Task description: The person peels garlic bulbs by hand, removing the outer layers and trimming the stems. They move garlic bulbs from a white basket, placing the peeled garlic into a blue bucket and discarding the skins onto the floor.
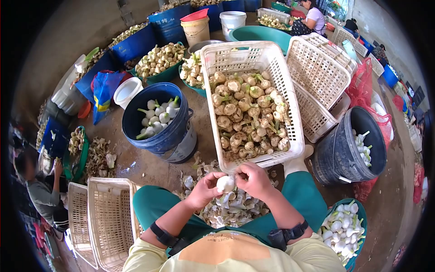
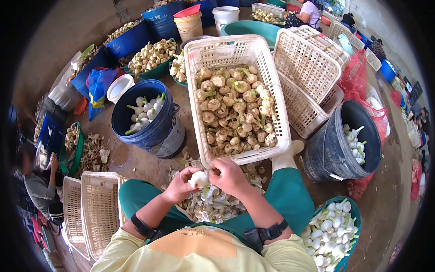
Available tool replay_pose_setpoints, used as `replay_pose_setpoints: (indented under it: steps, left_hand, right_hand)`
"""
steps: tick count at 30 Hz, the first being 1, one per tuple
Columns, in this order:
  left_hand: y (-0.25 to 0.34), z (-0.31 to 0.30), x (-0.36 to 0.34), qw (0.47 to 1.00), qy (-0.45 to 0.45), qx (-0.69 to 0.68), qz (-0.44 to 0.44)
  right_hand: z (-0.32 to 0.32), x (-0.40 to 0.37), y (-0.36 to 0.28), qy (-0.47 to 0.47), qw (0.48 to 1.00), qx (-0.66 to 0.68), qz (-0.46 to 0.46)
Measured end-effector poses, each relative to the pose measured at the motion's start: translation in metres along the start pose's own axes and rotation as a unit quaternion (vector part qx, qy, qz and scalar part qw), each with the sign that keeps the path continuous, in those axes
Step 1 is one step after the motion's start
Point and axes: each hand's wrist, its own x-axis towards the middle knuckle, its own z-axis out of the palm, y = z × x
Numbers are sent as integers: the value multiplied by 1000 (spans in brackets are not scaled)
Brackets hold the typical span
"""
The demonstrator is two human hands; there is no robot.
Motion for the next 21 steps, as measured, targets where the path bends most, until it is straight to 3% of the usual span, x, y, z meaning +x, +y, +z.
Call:
replay_pose_setpoints:
  steps: [1,2,3,7,9,10,11,13,14,15,16,17,18,19,20,21]
  left_hand:
    - [6,-2,0,991,-21,-116,-63]
    - [10,-2,0,964,-41,-230,-124]
    - [14,3,0,964,-40,-231,-125]
    - [20,8,6,972,-10,-165,-166]
    - [23,7,15,990,-16,20,-140]
    - [31,4,17,980,-28,85,-177]
    - [37,6,16,980,-28,83,-178]
    - [43,9,15,967,-106,128,-195]
    - [38,4,15,960,-140,133,-204]
    - [39,6,14,959,-139,131,-208]
    - [42,10,13,966,-116,142,-181]
    - [44,11,13,972,-93,154,-153]
    - [39,4,16,951,-61,265,-148]
    - [36,1,17,951,-60,264,-148]
    - [33,0,19,921,-38,370,-119]
    - [29,-2,21,877,-16,472,-89]
  right_hand:
    - [0,1,-1,-2,1000,1,1]
    - [2,2,-1,14,998,-37,-58]
    - [3,3,-1,32,990,-74,-116]
    - [7,6,7,46,978,-142,-146]
    - [5,7,11,34,983,-132,-124]
    - [7,5,17,47,983,-130,-122]
    - [9,2,26,46,983,-131,-120]
    - [13,-8,49,53,986,-157,-33]
    - [11,-13,60,1,989,-148,28]
    - [9,-20,65,-1,989,-146,31]
    - [8,-25,69,-169,961,-187,115]
    - [6,-29,74,-329,897,-222,193]
    - [7,-34,84,-369,892,-217,145]
    - [4,-28,71,-370,892,-217,144]
    - [1,-22,54,-277,943,-22,185]
    - [0,-14,39,-169,946,174,217]
